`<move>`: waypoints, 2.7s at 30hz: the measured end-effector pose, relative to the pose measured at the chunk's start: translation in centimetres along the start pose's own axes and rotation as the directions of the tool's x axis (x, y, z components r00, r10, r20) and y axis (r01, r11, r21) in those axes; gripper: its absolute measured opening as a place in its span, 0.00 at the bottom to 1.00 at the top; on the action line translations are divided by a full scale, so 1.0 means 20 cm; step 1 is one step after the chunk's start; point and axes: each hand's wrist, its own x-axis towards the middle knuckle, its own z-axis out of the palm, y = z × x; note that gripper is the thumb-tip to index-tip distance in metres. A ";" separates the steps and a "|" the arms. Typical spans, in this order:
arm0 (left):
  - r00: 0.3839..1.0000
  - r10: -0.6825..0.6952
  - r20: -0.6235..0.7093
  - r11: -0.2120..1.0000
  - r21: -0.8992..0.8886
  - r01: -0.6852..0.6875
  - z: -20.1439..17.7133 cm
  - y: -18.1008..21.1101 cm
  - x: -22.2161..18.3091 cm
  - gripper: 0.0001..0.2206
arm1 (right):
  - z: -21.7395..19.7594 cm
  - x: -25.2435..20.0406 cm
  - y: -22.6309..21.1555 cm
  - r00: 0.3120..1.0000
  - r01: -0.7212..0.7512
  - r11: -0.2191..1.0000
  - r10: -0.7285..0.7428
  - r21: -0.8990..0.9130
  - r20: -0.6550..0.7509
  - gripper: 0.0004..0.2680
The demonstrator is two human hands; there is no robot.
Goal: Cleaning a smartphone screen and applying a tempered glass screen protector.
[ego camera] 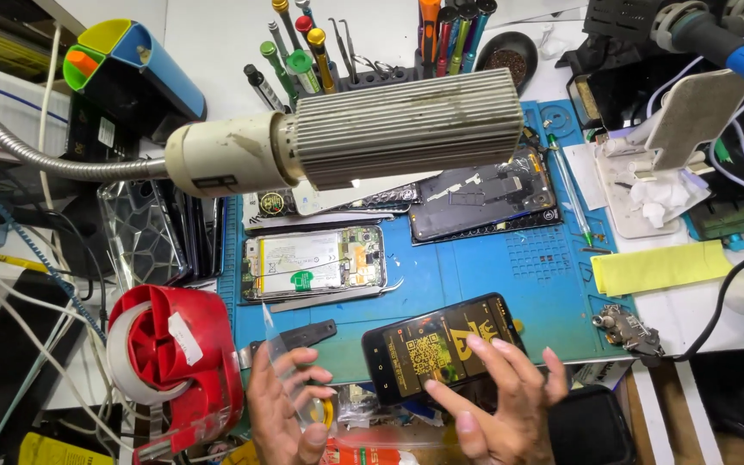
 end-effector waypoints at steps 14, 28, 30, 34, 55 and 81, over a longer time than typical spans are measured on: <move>1.000 0.001 0.006 0.996 0.085 -0.001 0.04 0.13 0.01 0.50 | 0.02 0.00 -0.13 0.965 0.101 0.992 -0.115 0.070 0.236 0.15; 0.999 0.035 0.033 0.998 0.054 -0.037 0.02 0.13 0.00 0.49 | -0.01 0.00 -0.17 0.948 0.090 0.995 -0.096 0.035 0.303 0.17; 0.999 0.034 0.039 0.998 0.056 -0.036 0.03 0.14 0.01 0.49 | -0.03 0.00 -0.18 0.951 0.052 0.997 -0.067 0.057 0.303 0.18; 1.000 -0.007 0.003 0.998 0.056 0.007 0.04 0.14 0.01 0.50 | -0.03 -0.02 -0.10 0.998 -0.053 0.974 0.045 0.221 0.044 0.06; 0.999 0.018 -0.031 0.998 0.054 -0.017 0.04 0.13 0.01 0.48 | -0.09 0.10 -0.06 0.994 -0.058 0.985 0.042 0.163 0.102 0.23; 0.997 0.043 0.061 0.999 0.030 -0.045 0.01 0.12 0.01 0.46 | 0.03 0.05 0.02 0.992 0.076 0.997 -0.076 -0.002 0.098 0.21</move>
